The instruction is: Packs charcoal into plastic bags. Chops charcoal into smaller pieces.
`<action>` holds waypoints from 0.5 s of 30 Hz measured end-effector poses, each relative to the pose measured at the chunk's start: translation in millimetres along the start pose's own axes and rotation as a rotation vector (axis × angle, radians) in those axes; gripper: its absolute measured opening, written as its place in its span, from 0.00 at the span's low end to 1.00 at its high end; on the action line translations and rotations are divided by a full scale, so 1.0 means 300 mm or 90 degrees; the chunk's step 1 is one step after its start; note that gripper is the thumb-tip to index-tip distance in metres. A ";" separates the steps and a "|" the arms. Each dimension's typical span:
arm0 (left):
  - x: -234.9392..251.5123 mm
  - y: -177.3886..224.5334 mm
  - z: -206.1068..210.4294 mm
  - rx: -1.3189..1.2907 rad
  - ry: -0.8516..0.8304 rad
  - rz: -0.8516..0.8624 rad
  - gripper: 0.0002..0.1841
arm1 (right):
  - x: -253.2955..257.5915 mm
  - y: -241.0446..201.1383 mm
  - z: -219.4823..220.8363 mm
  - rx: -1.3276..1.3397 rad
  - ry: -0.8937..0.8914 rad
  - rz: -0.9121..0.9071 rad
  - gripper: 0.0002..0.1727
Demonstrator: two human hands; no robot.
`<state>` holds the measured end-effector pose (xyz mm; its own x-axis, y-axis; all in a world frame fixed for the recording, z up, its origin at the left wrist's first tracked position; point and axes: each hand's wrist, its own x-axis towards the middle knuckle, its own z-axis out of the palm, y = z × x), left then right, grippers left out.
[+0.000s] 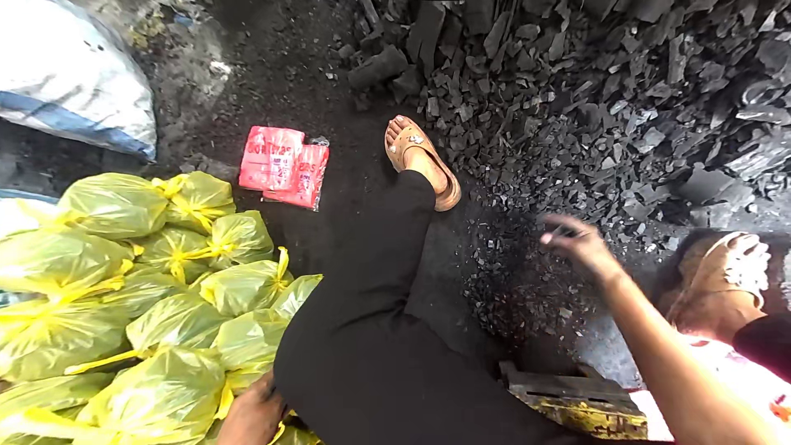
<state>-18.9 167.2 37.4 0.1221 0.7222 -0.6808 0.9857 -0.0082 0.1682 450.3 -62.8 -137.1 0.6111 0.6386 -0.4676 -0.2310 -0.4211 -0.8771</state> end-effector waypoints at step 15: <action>-0.005 0.029 -0.011 0.012 -0.007 -0.017 0.14 | -0.132 0.165 0.388 -0.634 -0.246 0.182 0.46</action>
<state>-10.7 168.4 42.2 0.0966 0.7142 -0.6932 0.9906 -0.0015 0.1365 326.6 -34.1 -174.8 0.3146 0.5201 -0.7941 0.4932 -0.8043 -0.3314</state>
